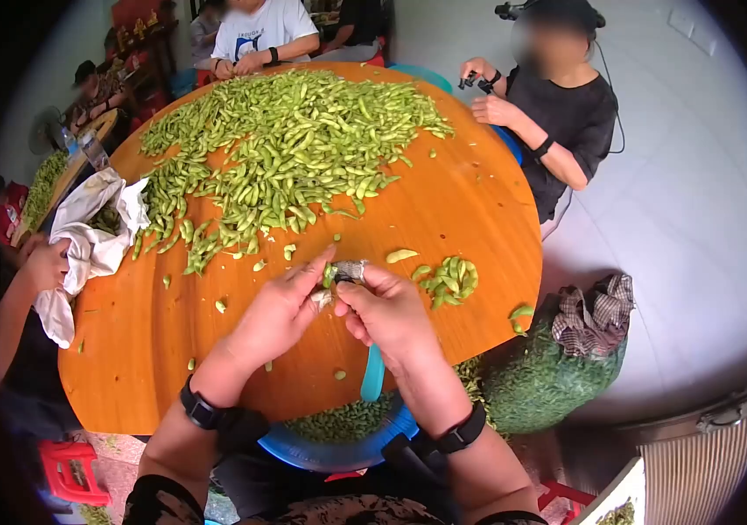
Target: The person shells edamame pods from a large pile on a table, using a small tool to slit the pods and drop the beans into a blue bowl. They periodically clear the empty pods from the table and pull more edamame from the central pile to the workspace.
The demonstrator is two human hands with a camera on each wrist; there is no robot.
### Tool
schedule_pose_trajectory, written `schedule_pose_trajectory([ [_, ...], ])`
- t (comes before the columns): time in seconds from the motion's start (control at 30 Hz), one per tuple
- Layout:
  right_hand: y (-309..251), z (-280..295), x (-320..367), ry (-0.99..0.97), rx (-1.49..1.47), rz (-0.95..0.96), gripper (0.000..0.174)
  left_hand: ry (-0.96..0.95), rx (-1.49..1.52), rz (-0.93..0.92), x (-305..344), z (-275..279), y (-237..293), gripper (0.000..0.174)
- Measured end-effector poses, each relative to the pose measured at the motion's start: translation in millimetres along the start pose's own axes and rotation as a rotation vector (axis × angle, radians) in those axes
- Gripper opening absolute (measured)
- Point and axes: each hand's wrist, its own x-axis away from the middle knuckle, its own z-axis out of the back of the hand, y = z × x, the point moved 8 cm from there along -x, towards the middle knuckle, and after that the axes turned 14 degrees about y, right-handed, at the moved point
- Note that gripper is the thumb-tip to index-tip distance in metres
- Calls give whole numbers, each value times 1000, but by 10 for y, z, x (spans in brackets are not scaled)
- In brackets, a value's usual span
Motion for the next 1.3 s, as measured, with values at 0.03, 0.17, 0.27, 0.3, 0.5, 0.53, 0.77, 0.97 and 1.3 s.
schedule_pose_trajectory([
  [0.03, -48, 5, 10, 34, 96, 76, 11, -3, -24, 18, 9, 2, 2, 55],
  [0.17, -93, -73, 116, 32, 198, 91, 11, 27, -69, 33, 31, 18, -43, 57],
  [0.27, -63, -86, 139, 34, 291, 128, 12, 24, -77, 18, 51, -11, -47, 57],
  [0.3, -57, -96, 151, 48, 324, 149, 11, 27, -77, 19, 51, -9, -36, 57],
  [0.5, 21, -56, 81, 37, 191, 127, 10, 79, -21, 12, 38, 16, -14, 51],
  [0.53, 25, -68, 77, 12, 154, 113, 10, 84, -3, 19, 36, 13, -26, 50],
  [0.77, 0, -100, 85, 47, 196, 100, 10, 79, 33, 57, 43, 2, -80, 45],
  [0.97, 67, -31, 32, 73, 144, 58, 9, 117, 49, 30, 38, -12, -76, 39],
  [1.3, 55, 26, -50, -152, -27, -215, 10, -44, 1119, 735, 108, -205, -450, 32],
])
